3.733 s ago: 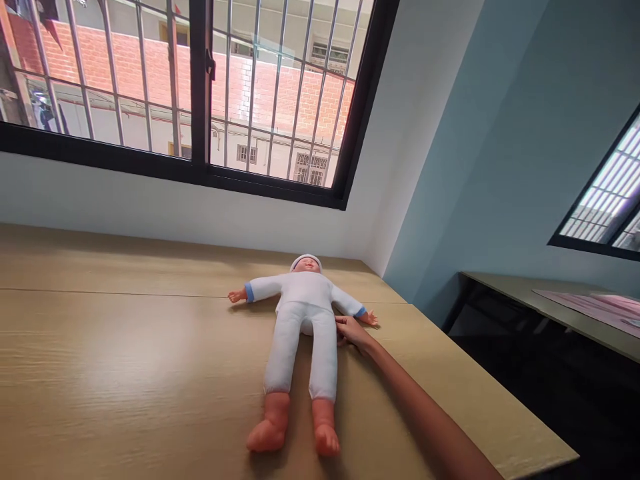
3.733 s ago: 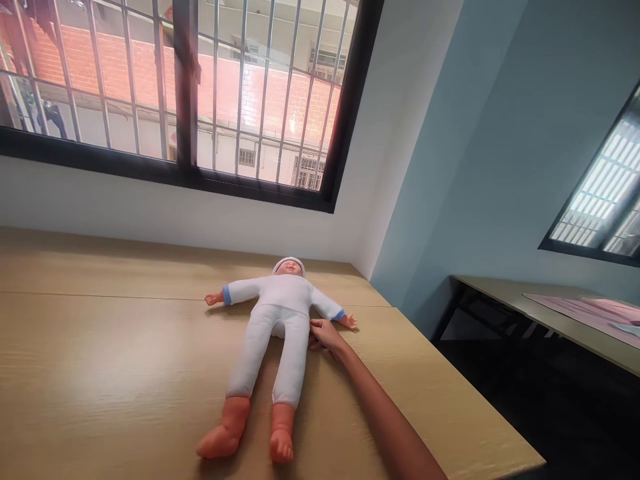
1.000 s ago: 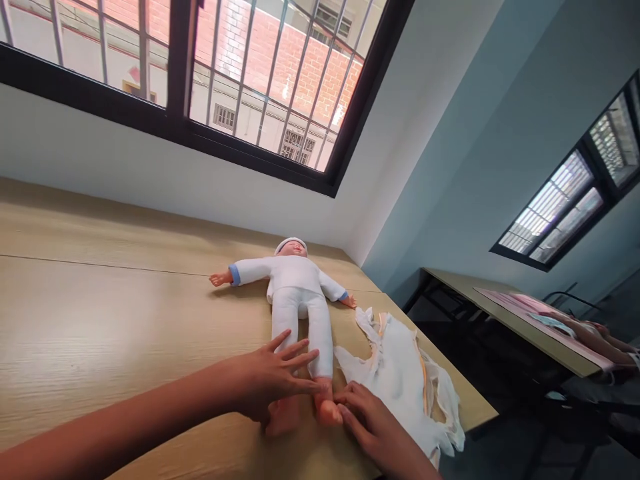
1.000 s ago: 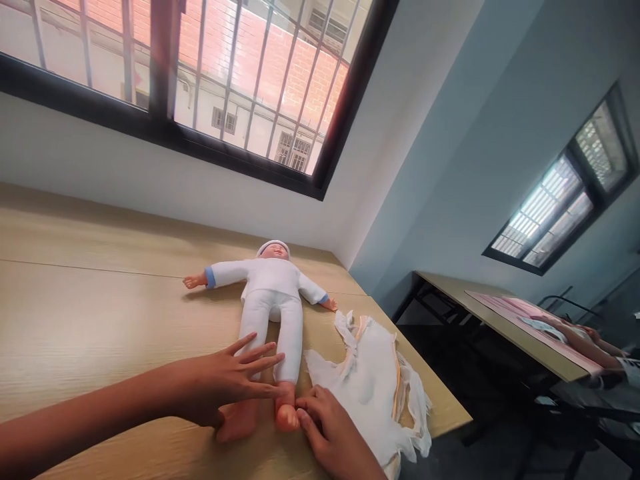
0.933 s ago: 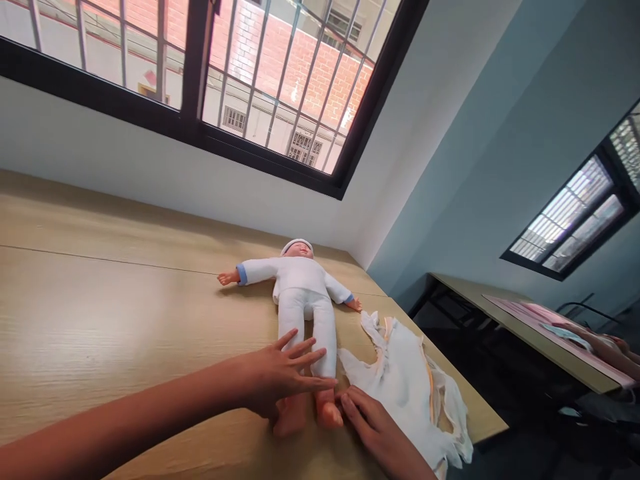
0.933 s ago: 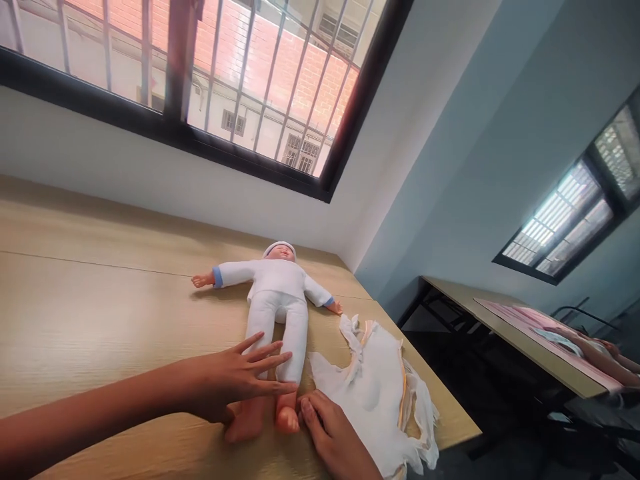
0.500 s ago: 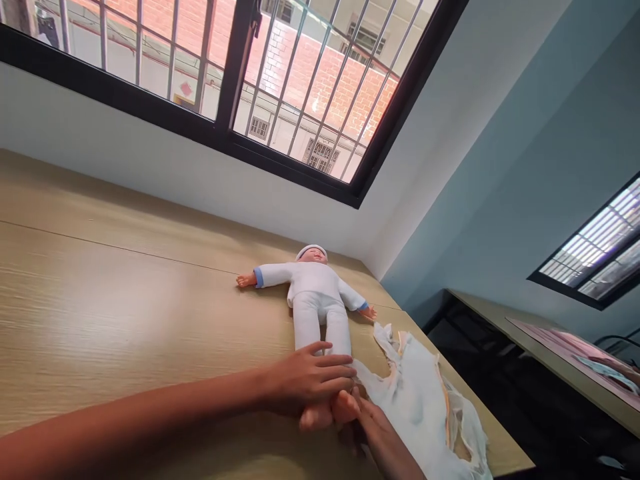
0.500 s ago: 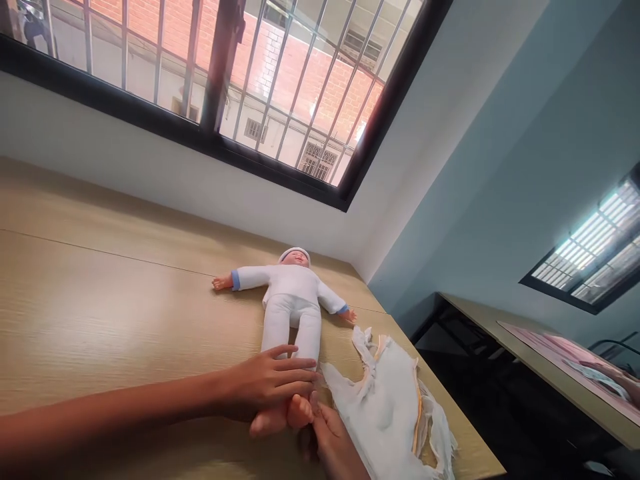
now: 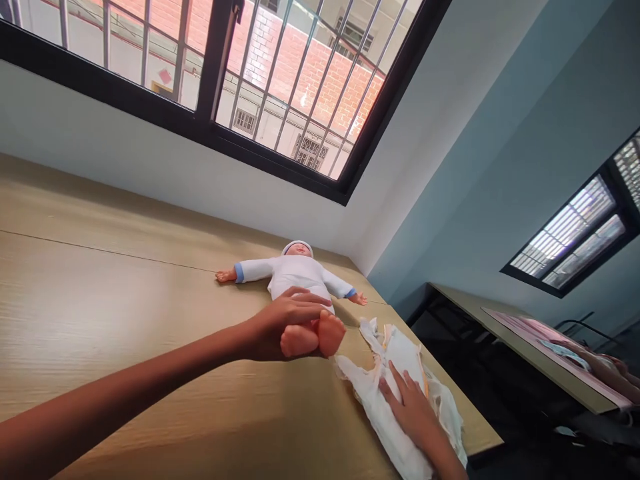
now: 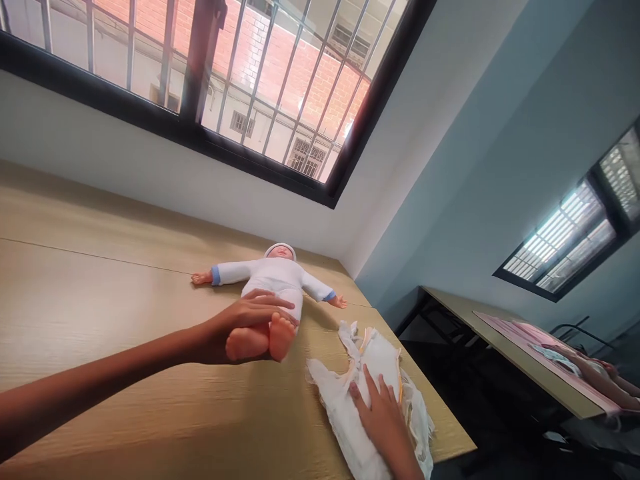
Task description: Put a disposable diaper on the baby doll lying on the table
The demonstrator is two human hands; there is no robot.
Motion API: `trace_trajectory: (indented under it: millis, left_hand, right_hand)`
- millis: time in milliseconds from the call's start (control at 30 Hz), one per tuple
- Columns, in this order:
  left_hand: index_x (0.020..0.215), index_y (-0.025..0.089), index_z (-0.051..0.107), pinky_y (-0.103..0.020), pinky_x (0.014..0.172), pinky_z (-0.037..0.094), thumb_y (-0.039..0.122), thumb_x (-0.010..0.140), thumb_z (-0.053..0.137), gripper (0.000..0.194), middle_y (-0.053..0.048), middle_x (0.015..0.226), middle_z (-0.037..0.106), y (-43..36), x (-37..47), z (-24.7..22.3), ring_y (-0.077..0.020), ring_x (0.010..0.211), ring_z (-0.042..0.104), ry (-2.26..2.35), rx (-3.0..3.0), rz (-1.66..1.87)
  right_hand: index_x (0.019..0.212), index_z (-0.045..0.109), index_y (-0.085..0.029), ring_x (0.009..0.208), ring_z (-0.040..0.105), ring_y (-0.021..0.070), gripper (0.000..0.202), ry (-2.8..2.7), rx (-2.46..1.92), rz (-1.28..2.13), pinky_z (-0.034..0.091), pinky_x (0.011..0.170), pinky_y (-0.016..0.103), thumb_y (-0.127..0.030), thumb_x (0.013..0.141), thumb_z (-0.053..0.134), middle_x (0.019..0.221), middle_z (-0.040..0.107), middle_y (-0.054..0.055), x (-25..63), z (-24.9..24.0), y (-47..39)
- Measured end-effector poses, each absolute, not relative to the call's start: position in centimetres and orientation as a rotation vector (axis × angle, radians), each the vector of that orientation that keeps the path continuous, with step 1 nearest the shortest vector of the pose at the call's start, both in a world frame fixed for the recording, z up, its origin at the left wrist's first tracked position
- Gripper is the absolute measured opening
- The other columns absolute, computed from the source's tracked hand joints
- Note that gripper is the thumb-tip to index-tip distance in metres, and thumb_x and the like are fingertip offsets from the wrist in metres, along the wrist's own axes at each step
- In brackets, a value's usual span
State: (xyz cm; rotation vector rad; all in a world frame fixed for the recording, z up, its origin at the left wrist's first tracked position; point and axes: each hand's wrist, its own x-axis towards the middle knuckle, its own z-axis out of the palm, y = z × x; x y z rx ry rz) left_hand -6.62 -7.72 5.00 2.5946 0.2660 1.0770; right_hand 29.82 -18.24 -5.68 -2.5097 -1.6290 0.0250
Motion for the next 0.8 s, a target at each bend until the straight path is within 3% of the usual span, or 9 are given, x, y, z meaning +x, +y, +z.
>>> trace_trajectory:
  millis: [133,300,367,500,600,700,800]
  left_hand:
    - [0.105,0.022,0.067,-0.038,0.109,0.038,0.033,0.083,0.063,0.025,-0.007,0.133,0.055,-7.3,-7.9,6.6,-0.0277,0.129,0.046,0.391,2.469,1.096]
    - [0.084,0.020,0.069,-0.036,0.109,0.038,0.039,0.090,0.059,0.022,-0.003,0.103,0.066,-6.9,-8.7,7.9,-0.0231,0.118,0.053,0.439,2.441,1.077]
    - [0.093,0.021,0.070,-0.037,0.109,0.038,0.040,0.087,0.063,0.021,-0.005,0.111,0.065,-6.5,-9.1,8.2,-0.0254,0.125,0.049,0.473,2.400,1.129]
    - [0.117,0.024,0.065,-0.036,0.107,0.042,0.041,0.080,0.071,0.041,-0.007,0.138,0.052,-5.9,-9.9,8.6,-0.0285,0.131,0.045,0.532,2.273,1.155]
    - [0.115,0.023,0.066,-0.036,0.105,0.044,0.044,0.079,0.071,0.041,-0.007,0.136,0.054,-5.8,-10.4,8.9,-0.0299,0.126,0.050,0.586,2.218,1.124]
    - [0.114,0.022,0.067,-0.035,0.103,0.046,0.044,0.079,0.070,0.041,-0.007,0.136,0.054,-5.9,-10.5,9.0,-0.0303,0.123,0.053,0.592,2.217,1.105]
    - [0.114,0.021,0.067,-0.037,0.103,0.047,0.044,0.077,0.072,0.044,-0.008,0.137,0.055,-6.0,-10.5,9.0,-0.0316,0.123,0.053,0.583,2.207,1.104]
  right_hand:
    - [0.148,0.037,-0.026,0.145,0.020,0.0360,0.071,-1.698,-2.442,0.075,0.024,0.112,0.061,-0.066,0.089,0.036,0.154,0.033,0.012,28.9,-6.4,-18.2]
    - [0.147,0.039,-0.028,0.146,0.015,0.0371,0.073,-1.861,-2.264,0.241,0.018,0.114,0.061,-0.069,0.088,0.041,0.157,0.027,0.010,24.3,-5.4,-17.6]
    - [0.148,0.038,-0.030,0.146,0.010,0.0374,0.073,-1.958,-2.174,0.332,0.014,0.115,0.061,-0.071,0.087,0.041,0.159,0.023,0.010,21.7,-4.8,-17.4]
    - [0.147,0.036,-0.036,0.146,0.001,0.0385,0.071,-2.191,-1.891,0.518,0.007,0.115,0.064,-0.071,0.086,0.046,0.160,0.018,0.005,16.2,-3.7,-16.9]
    - [0.145,0.038,-0.041,0.146,0.002,0.0416,0.077,-2.382,-1.654,0.630,0.007,0.114,0.065,-0.070,0.077,0.060,0.160,0.017,0.003,12.8,-3.4,-16.2]
    - [0.148,0.029,-0.043,0.145,-0.002,0.0420,0.082,-2.426,-1.613,0.683,0.007,0.114,0.065,-0.070,0.077,0.060,0.161,0.013,-0.001,10.7,-3.5,-15.5]
    - [0.152,0.019,-0.038,0.146,-0.006,0.0402,0.091,-2.373,-1.676,0.729,0.008,0.115,0.062,-0.072,0.077,0.056,0.161,0.007,-0.003,10.0,-3.5,-15.4]
